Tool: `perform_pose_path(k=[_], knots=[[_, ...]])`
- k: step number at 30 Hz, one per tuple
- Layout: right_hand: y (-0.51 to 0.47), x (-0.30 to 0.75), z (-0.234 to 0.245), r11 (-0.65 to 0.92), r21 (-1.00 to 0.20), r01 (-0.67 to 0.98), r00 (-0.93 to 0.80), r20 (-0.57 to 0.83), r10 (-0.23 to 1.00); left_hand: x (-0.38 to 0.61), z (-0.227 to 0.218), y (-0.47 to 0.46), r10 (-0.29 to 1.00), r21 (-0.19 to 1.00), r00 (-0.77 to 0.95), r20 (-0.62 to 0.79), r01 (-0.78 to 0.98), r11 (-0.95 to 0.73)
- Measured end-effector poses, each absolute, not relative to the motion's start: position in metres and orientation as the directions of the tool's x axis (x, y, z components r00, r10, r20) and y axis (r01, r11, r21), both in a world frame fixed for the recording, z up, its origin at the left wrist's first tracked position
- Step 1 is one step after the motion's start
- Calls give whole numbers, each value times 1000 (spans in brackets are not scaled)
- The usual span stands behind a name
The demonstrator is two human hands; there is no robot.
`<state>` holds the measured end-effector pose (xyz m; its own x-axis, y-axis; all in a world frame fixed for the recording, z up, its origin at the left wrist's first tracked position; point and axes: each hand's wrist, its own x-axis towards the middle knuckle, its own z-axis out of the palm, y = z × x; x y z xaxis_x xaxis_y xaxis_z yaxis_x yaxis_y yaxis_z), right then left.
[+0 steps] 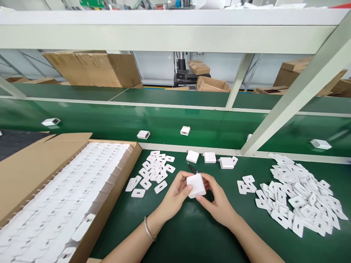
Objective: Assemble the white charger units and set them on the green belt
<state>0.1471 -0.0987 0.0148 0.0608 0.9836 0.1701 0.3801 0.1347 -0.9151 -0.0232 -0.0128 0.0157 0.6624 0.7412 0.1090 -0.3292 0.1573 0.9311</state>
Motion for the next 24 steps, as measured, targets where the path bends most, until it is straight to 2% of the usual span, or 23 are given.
perform_pose_path(k=[4,8,12,15,19,24], knots=[[-102,146,18,259,-913,316,86,300,950,-26,15,-19,691,926,681,242,-375,46],[-106,144,22,334,-897,291,79,370,926,-28,17,-24,695,936,654,298,-343,-79],[-108,146,22,372,-887,273,42,397,917,-29,18,-30,693,932,643,325,-341,-120],[-108,149,19,346,-900,266,34,368,929,-28,18,-33,706,937,648,286,-345,-62],[-105,148,18,223,-944,244,40,240,970,-28,18,-27,675,915,716,179,-374,154],[-103,146,15,156,-925,345,65,190,980,-27,22,-18,719,919,695,5,-286,270]])
